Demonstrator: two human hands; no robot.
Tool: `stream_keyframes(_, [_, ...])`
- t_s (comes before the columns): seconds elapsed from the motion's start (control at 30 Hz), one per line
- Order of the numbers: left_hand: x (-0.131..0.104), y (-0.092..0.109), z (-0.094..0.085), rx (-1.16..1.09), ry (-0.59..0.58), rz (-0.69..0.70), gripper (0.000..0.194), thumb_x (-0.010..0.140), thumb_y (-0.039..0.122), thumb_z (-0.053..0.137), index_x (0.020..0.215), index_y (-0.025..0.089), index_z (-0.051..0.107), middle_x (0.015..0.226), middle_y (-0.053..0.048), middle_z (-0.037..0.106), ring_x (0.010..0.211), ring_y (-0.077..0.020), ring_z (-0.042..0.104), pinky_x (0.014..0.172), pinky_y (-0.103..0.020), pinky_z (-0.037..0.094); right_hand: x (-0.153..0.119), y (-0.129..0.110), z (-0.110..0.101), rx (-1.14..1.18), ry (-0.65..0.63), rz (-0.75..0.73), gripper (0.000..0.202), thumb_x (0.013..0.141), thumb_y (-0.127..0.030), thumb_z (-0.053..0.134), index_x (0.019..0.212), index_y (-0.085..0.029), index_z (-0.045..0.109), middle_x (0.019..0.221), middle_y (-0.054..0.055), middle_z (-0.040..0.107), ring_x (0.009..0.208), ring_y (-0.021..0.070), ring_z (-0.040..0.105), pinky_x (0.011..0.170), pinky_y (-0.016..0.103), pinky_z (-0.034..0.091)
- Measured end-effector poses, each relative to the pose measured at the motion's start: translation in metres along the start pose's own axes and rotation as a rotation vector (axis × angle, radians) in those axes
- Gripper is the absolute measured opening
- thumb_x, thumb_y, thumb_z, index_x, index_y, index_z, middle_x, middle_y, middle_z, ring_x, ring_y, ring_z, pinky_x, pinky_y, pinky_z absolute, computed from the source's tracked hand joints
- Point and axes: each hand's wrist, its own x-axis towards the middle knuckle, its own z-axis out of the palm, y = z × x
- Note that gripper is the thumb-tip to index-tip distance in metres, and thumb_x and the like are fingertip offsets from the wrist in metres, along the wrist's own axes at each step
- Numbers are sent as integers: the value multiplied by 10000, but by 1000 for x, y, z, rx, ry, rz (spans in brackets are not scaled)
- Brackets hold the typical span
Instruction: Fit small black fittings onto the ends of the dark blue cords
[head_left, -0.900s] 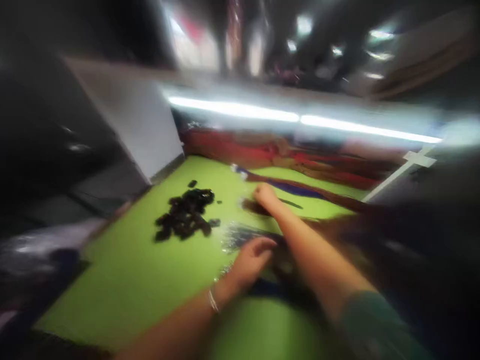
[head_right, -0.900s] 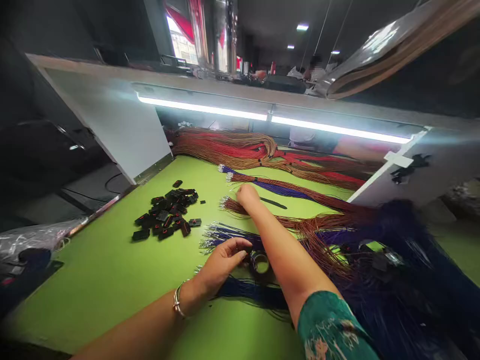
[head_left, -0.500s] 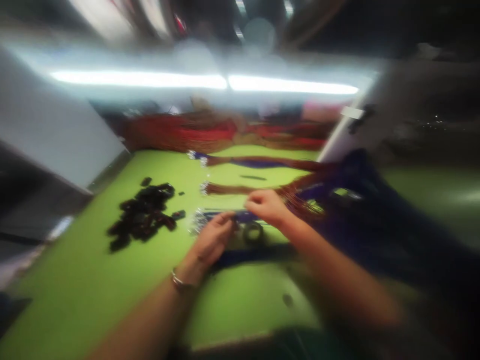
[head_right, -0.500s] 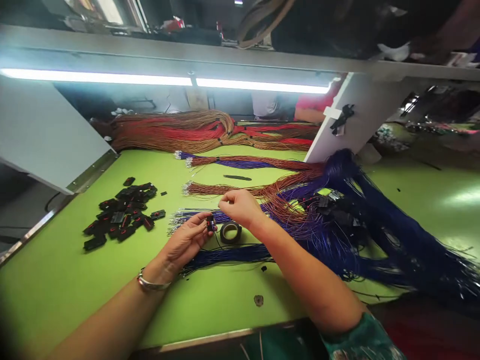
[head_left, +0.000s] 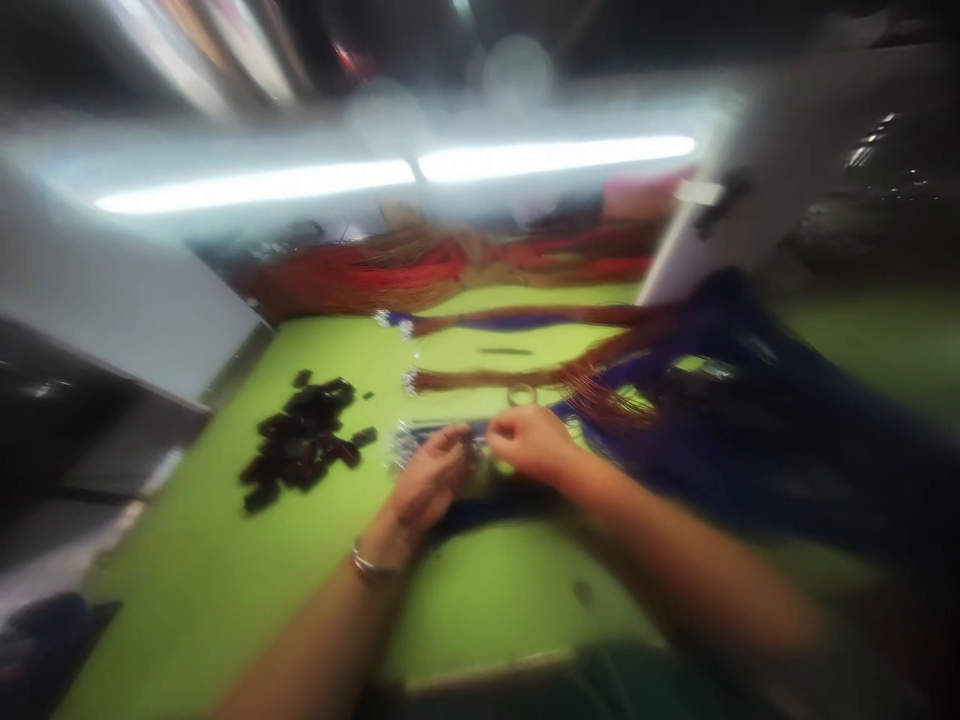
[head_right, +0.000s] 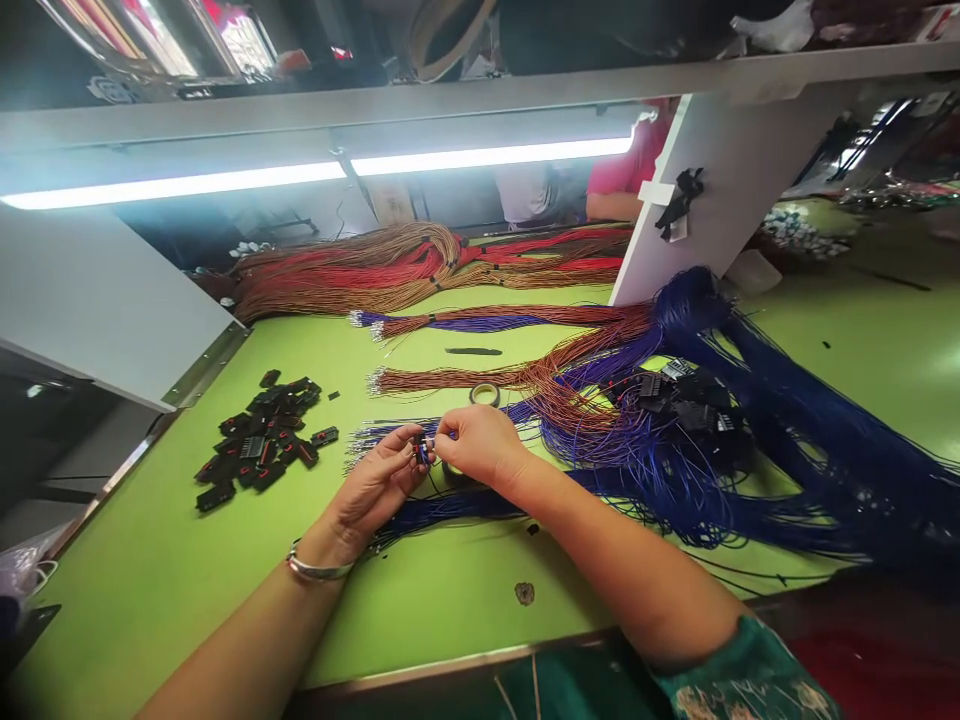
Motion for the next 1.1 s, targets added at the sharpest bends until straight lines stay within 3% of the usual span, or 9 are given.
stream_keyframes(0.17, [-1,-1,-1,32,14,7,271,688,154,732,947,160,651,851,-19,672,698,-87,623,643,-184,507,-2,-5,0,-111,10,7,207,713,-282,518,730,-219,714,669,5,672,581,110,503,527,224,273])
stream_keyframes(0.3, [-1,-5,0,116,68,120,271,661,171,754,916,158,664,876,-21,668,740,-100,615,672,-201,506,-1,-5,-1,-139,-16,25,196,694,-280,527,700,-209,709,640,8,655,564,110,476,514,228,259])
stream_keyframes(0.43, [-1,-6,3,172,105,188,267,647,183,765,895,149,673,863,-27,671,754,-111,611,704,-218,505,5,4,1,12,-91,34,187,670,-250,521,650,-168,689,577,-4,602,536,93,450,499,213,267])
stream_keyframes(0.6, [-1,-2,3,106,78,111,293,641,187,769,914,154,667,832,-18,671,704,-104,616,670,-208,500,11,15,5,203,-145,34,189,659,-230,490,584,-135,635,500,-29,493,507,75,392,486,198,269])
stream_keyframes(0.87, [-4,0,5,93,53,53,287,651,176,761,921,153,667,814,-25,676,683,-99,609,640,-206,493,13,9,6,365,-218,95,177,634,-211,469,473,-140,492,448,-54,355,480,63,318,474,205,247])
stream_keyframes(1.1, [-5,-6,6,255,84,174,262,649,225,761,894,166,688,852,-35,668,743,-130,600,693,-244,497,12,3,-1,456,-250,219,170,611,-182,480,445,-150,465,404,-61,337,428,57,288,424,208,230])
